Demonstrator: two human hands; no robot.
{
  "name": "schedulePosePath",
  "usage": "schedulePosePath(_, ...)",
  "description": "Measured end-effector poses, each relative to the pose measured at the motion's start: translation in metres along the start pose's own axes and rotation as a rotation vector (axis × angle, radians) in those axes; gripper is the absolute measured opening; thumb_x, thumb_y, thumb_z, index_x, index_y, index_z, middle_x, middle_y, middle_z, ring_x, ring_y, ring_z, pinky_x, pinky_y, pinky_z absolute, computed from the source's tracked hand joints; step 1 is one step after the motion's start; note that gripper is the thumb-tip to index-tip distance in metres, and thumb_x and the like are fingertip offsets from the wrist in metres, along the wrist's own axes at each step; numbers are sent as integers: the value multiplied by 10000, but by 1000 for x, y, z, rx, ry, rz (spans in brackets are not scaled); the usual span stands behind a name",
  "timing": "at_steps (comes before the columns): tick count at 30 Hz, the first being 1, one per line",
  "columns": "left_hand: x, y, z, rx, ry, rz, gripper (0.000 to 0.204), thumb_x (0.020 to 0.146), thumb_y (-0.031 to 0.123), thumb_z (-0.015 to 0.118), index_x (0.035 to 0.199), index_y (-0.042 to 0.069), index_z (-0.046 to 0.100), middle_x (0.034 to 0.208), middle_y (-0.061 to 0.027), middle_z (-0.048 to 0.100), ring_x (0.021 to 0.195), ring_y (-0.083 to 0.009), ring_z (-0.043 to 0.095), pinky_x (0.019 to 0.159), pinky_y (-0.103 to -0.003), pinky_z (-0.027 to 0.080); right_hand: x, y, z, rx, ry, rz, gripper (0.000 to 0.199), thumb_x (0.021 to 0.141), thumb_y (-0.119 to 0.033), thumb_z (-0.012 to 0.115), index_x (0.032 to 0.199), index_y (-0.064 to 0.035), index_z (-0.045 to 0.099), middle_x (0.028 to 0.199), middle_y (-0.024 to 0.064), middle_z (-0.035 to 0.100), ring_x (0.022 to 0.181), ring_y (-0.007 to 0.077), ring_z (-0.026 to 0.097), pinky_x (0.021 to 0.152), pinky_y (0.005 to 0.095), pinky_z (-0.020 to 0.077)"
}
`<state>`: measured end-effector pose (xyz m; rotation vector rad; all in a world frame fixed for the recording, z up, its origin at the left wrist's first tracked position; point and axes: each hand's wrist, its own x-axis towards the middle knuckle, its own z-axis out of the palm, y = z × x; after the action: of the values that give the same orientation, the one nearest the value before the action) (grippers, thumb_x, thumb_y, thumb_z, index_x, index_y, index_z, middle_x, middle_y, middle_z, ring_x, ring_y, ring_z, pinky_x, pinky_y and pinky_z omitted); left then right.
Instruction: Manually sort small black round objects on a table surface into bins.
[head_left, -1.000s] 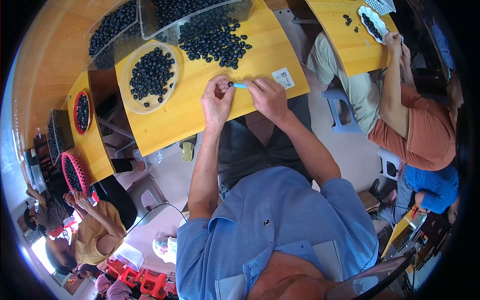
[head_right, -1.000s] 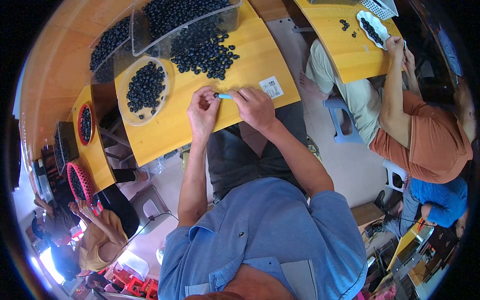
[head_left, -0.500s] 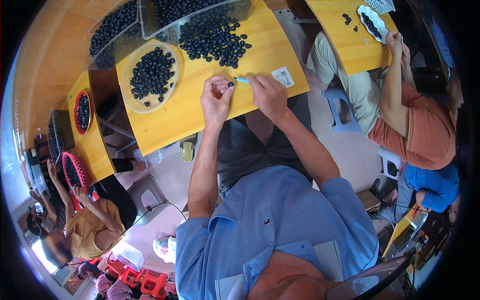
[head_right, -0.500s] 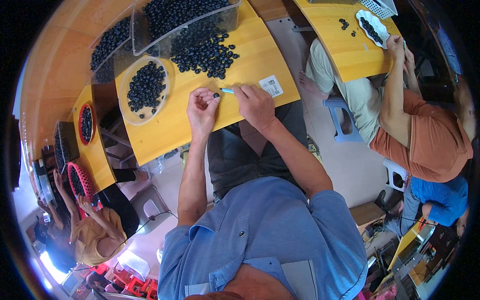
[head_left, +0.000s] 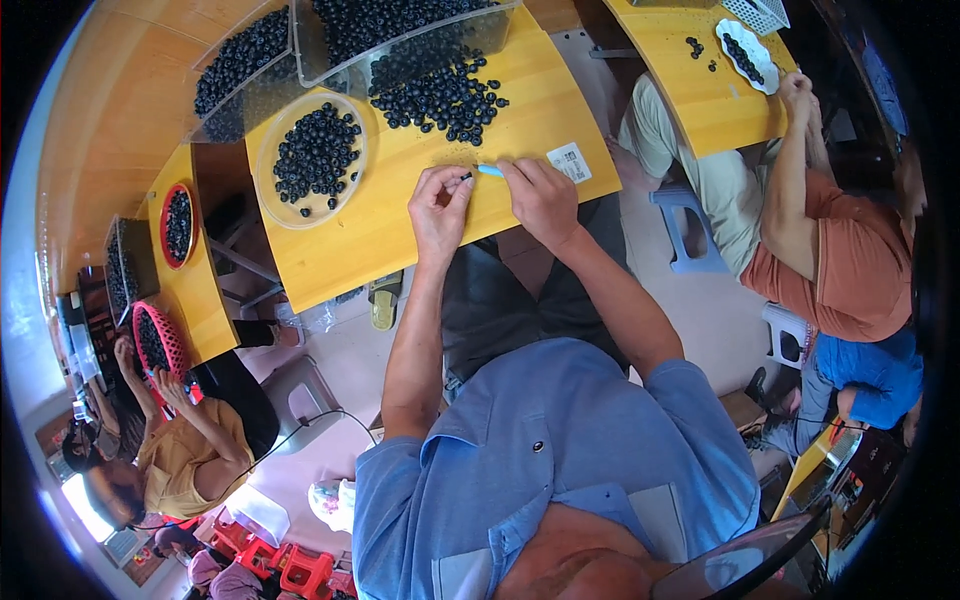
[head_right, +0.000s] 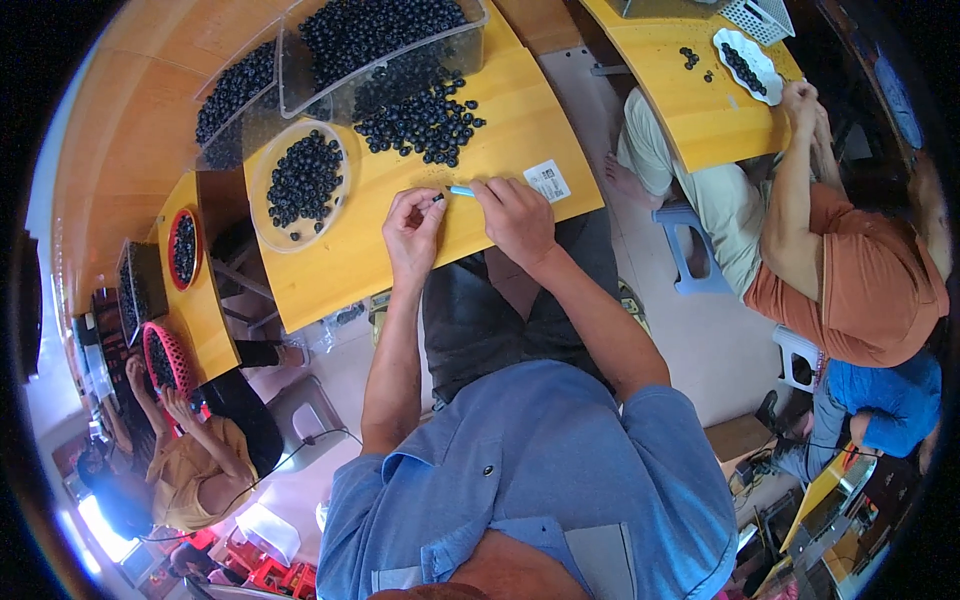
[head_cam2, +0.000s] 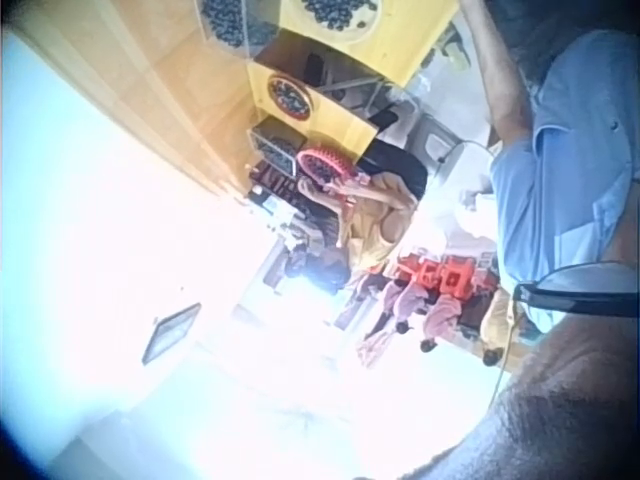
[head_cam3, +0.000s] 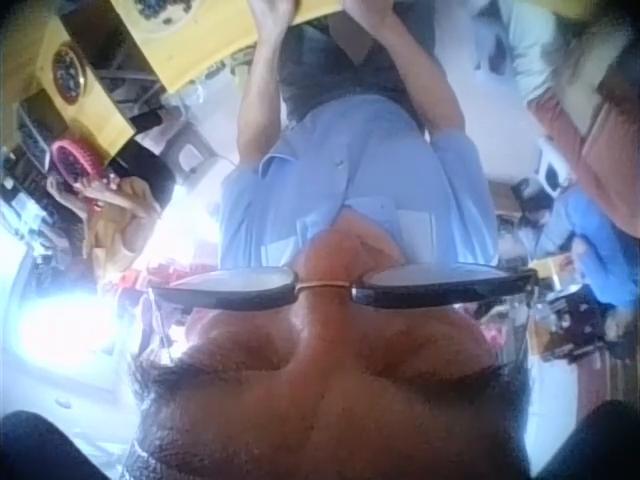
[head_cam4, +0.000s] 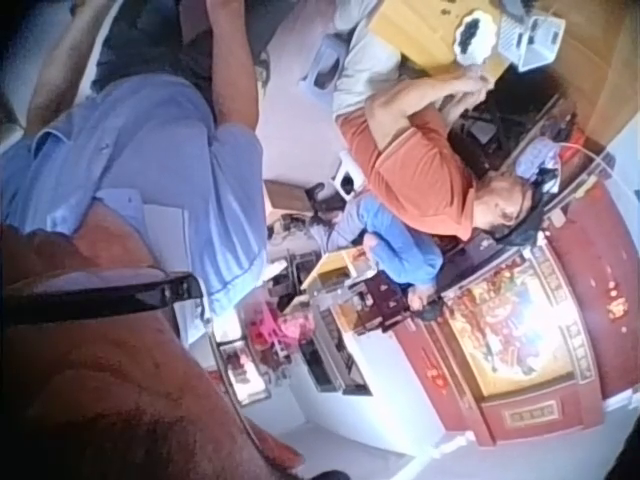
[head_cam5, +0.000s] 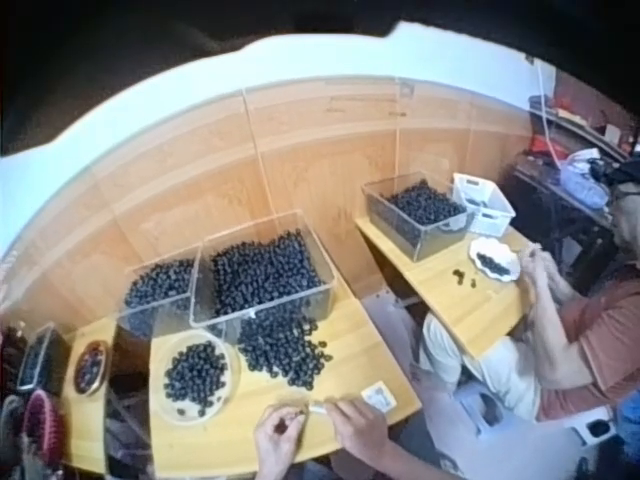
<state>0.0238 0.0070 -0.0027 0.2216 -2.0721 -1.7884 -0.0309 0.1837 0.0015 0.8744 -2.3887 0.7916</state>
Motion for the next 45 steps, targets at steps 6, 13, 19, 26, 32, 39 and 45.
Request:
schedulePosePath(6,-1,1,-3,69,18,16,161,927,-30,752,1083,4,732,1088,-40,652,926,-103,619,838,-238,508,-1,0,1,22,19,-4,313,807,-39,683,1114,-83,726,874,31,616,810,215,667,688,362,554)
schedulePosePath(13,15,17,-34,218,248,147,116,917,-18,749,1027,15,737,1035,-71,691,888,-139,649,781,-272,539,-1,0,3,33,42,-2,311,807,-34,685,1110,-83,735,849,31,598,790,212,658,674,364,549)
schedulePosePath(19,80,41,-107,815,447,491,184,930,-11,720,1101,52,745,1066,-110,692,921,-241,676,807,-325,574,2,-1,-2,40,45,-3,297,805,-19,679,1092,-69,740,840,36,590,771,219,651,669,373,548)
schedulePosePath(26,82,18,-52,682,-25,216,244,907,18,721,1147,54,751,1017,-157,680,927,-330,680,823,-418,561,3,-1,-1,58,40,0,305,803,-18,682,1096,-77,737,864,40,608,784,231,655,676,374,552)
schedulePosePath(32,80,-3,-29,811,-11,260,185,912,82,748,1088,22,753,974,-181,673,905,-377,670,800,-451,542,0,-1,0,46,45,-12,311,806,-13,689,1107,-78,731,887,39,629,807,240,666,698,390,554)
schedulePosePath(39,55,1,-31,311,160,-15,189,935,87,756,1108,11,759,955,-120,726,855,-215,688,788,-340,553,-2,-1,0,34,50,-1,306,803,2,687,1098,-70,729,887,45,638,820,247,673,692,393,551)
schedulePosePath(45,23,9,-17,95,183,-167,188,939,5,730,1123,-3,768,1077,-60,680,840,-103,609,774,-244,508,0,2,3,37,40,-3,317,779,5,691,1084,-69,731,863,42,631,813,240,672,688,387,555)
